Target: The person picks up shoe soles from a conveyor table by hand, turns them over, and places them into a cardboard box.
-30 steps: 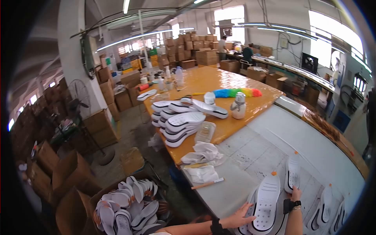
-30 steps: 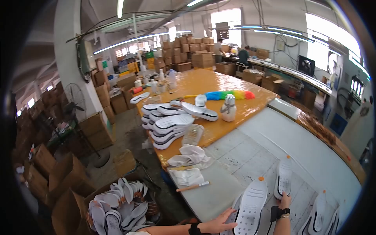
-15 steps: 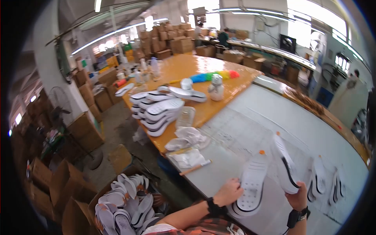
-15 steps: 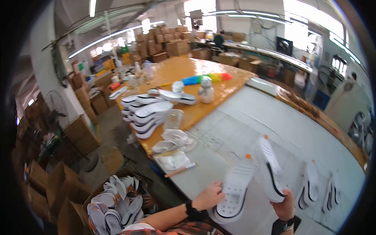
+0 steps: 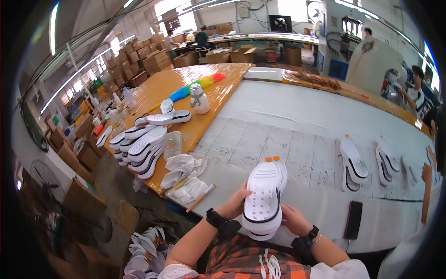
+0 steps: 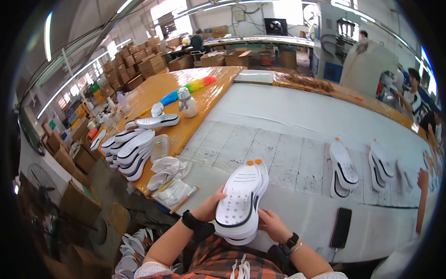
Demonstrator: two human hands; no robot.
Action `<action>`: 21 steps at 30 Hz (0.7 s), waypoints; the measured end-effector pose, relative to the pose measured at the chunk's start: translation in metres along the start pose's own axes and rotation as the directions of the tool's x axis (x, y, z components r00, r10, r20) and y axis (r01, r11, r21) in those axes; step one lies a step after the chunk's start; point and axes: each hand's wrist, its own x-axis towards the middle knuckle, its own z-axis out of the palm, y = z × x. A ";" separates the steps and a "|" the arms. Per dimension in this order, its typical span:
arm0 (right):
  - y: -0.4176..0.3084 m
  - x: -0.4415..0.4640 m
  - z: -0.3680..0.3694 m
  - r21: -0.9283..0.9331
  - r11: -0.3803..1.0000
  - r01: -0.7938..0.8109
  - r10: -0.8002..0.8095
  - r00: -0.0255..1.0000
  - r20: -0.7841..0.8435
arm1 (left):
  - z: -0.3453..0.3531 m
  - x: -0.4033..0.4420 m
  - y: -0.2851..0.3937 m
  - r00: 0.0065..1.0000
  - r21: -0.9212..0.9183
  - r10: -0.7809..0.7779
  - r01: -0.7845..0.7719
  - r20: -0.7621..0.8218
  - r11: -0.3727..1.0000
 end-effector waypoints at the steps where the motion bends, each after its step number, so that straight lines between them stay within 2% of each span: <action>1: 0.008 0.009 -0.002 0.022 1.000 0.005 -0.005 1.000 0.005 | -0.001 0.001 0.003 0.999 -0.005 -0.029 0.029 0.019 1.000; 3: 0.021 0.026 -0.006 0.057 0.998 0.016 -0.017 1.000 0.022 | -0.010 -0.004 0.009 0.996 -0.017 -0.076 0.077 0.052 0.997; 4: 0.018 0.026 -0.002 0.207 0.976 -0.074 0.079 0.997 -0.015 | -0.011 -0.011 0.012 0.996 -0.019 -0.085 0.086 0.030 0.996; 7: 0.036 0.030 -0.010 0.207 0.975 -0.084 0.070 0.995 0.071 | -0.030 -0.042 0.004 0.981 -0.044 -0.157 0.152 -0.114 0.987; 8: 0.029 0.022 -0.003 0.303 0.949 -0.088 0.061 0.993 0.097 | -0.047 -0.055 -0.006 0.973 -0.144 -0.198 0.180 -0.120 0.973; 9: 0.023 0.014 0.002 0.303 0.953 -0.025 -0.017 0.991 0.134 | -0.061 -0.066 -0.017 0.963 -0.241 -0.238 0.204 -0.124 0.949; 10: 0.018 0.004 0.007 0.306 0.951 0.038 -0.094 0.981 0.169 | -0.054 -0.074 -0.021 0.948 -0.234 -0.235 0.184 -0.215 0.955; 11: 0.011 -0.005 0.011 0.311 0.945 0.103 -0.172 0.964 0.204 | -0.064 -0.084 -0.030 0.946 -0.270 -0.247 0.187 -0.209 0.945; 13: 0.004 -0.018 0.012 0.351 0.936 0.027 -0.131 0.952 0.276 | -0.061 -0.094 -0.045 0.960 -0.334 -0.180 0.102 -0.214 0.937; 14: 0.005 -0.020 0.011 0.332 0.940 0.076 -0.179 0.939 0.293 | -0.066 -0.099 -0.055 0.982 -0.351 -0.088 0.023 -0.170 0.936; 15: 0.006 -0.023 0.011 0.312 0.942 0.123 -0.223 0.924 0.309 | -0.066 -0.100 -0.063 0.969 -0.360 -0.067 -0.025 -0.239 0.933; 17: 0.000 -0.031 0.011 0.260 0.950 0.170 -0.247 0.921 0.300 | -0.036 -0.101 -0.055 0.960 -0.388 -0.005 -0.109 -0.282 0.915; 21: -0.007 -0.043 0.012 0.266 0.949 0.169 -0.239 0.937 0.256 | -0.028 -0.102 -0.063 0.939 -0.431 0.007 -0.165 -0.344 0.887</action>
